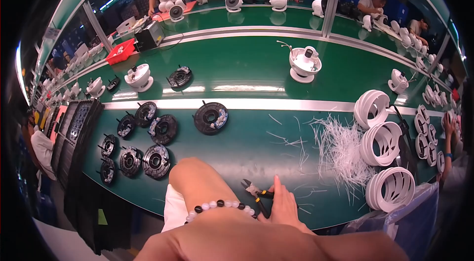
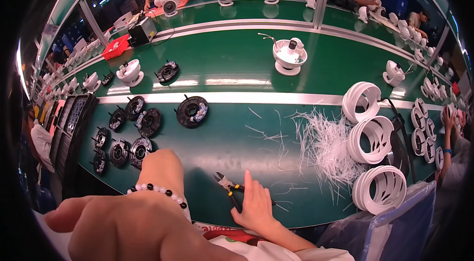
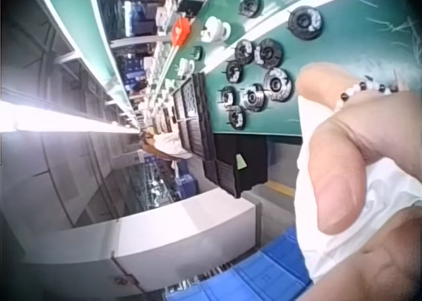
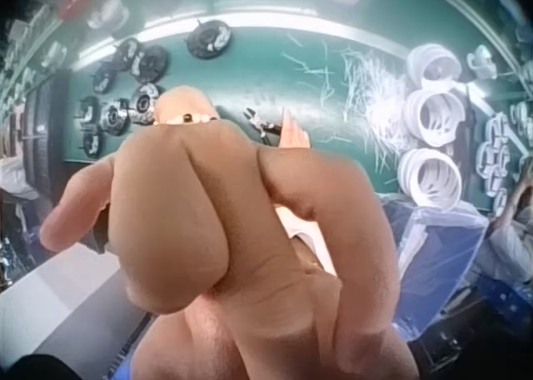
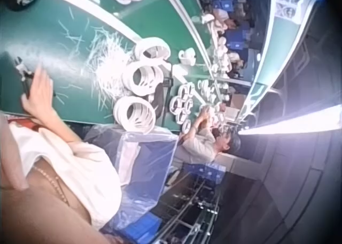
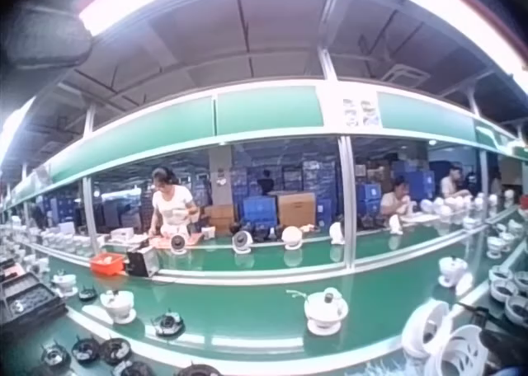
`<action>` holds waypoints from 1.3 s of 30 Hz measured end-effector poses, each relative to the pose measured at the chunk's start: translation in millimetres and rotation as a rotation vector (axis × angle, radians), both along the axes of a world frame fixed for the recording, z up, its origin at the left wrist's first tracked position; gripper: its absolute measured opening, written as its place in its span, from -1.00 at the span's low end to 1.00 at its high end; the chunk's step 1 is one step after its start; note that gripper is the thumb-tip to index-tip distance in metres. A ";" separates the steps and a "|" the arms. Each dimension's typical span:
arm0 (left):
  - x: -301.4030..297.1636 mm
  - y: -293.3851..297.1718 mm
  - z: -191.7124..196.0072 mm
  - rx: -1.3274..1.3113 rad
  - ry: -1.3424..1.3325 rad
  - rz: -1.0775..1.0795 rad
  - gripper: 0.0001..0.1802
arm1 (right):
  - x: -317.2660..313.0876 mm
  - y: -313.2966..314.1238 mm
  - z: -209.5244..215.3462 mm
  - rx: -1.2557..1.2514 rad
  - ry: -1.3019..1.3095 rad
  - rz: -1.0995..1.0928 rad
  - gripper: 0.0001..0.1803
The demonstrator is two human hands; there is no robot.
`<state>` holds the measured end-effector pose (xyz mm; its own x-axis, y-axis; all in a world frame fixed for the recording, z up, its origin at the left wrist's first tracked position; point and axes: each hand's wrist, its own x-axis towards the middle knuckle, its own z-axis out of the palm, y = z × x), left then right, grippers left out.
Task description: Assembling security camera components and trimming wires using pliers on a production line.
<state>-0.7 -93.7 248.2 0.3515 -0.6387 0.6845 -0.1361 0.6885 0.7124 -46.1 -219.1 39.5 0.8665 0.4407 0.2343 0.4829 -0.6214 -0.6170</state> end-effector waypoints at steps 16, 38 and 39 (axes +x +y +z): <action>59.7 -5.3 -58.2 0.181 0.447 -0.059 -0.54 | 7.6 11.9 17.2 -0.155 0.103 0.093 -0.18; 349.0 321.2 -267.0 1.704 0.088 2.172 -0.05 | 17.4 -202.8 39.5 -0.070 -0.715 -1.204 -0.72; 348.7 309.3 -265.8 1.705 0.088 2.168 -0.05 | 20.2 -203.1 40.6 -0.073 -0.714 -1.205 -0.72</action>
